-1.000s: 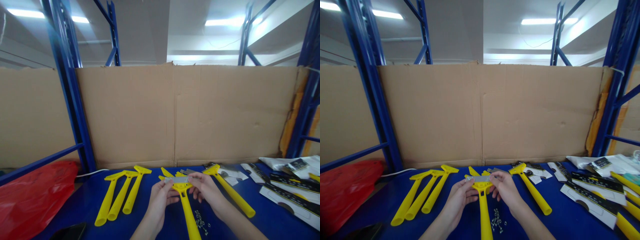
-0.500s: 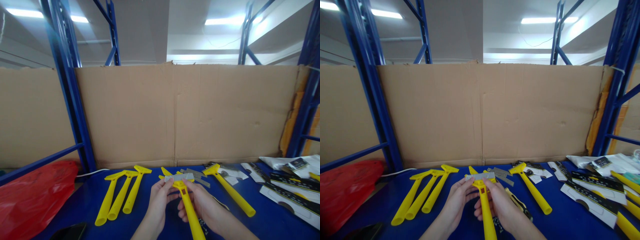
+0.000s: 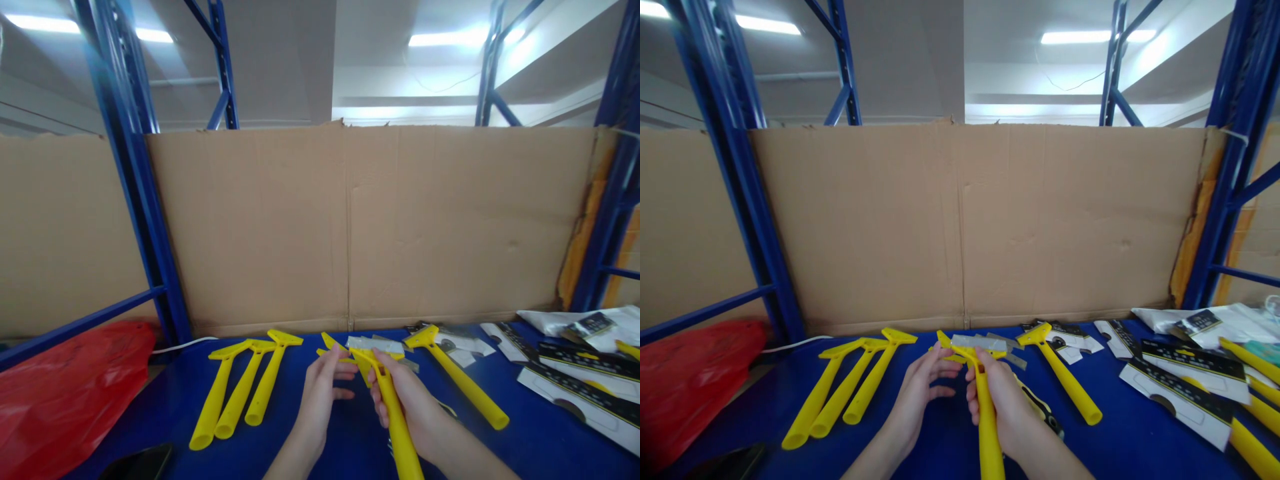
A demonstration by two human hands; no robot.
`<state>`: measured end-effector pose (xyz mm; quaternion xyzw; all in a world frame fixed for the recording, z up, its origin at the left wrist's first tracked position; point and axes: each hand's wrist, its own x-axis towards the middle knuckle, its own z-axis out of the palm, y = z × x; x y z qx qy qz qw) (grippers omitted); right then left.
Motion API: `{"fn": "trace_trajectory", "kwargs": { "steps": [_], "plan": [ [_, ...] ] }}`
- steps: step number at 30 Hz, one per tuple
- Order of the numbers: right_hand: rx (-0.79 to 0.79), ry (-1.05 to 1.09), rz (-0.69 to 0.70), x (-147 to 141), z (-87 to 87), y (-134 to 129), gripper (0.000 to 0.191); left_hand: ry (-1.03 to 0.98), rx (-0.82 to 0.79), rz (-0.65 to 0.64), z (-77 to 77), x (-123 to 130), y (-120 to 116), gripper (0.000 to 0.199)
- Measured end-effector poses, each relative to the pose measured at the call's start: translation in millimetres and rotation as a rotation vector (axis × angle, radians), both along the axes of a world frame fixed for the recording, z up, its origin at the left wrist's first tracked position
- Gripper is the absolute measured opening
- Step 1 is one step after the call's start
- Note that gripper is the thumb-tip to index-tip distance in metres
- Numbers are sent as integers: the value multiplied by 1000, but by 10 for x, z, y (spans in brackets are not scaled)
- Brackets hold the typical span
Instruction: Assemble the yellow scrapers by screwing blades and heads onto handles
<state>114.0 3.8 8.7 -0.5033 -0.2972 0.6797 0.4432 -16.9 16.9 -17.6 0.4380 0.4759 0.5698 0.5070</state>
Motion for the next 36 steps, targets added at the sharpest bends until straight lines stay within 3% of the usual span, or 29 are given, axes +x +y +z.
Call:
{"fn": "trace_trajectory", "kwargs": {
  "steps": [6,10,14,22,29,36],
  "plan": [
    [-14,54,-44,146,83,92,43,769,431,3,-138,-51,10,22],
    [-14,65,-15,162,106,82,37,1037,587,-193,-157,3,-72,35],
    [-11,64,7,141,111,50,32,1161,585,-345,-102,46,-114,30],
    [1,37,22,110,116,30,33,1418,382,-170,-42,4,-63,15],
    [20,22,23,105,86,19,31,1475,411,-216,-19,23,-74,19],
    [46,13,13,93,39,20,28,1427,436,-126,19,1,-55,8]
  ]
}}
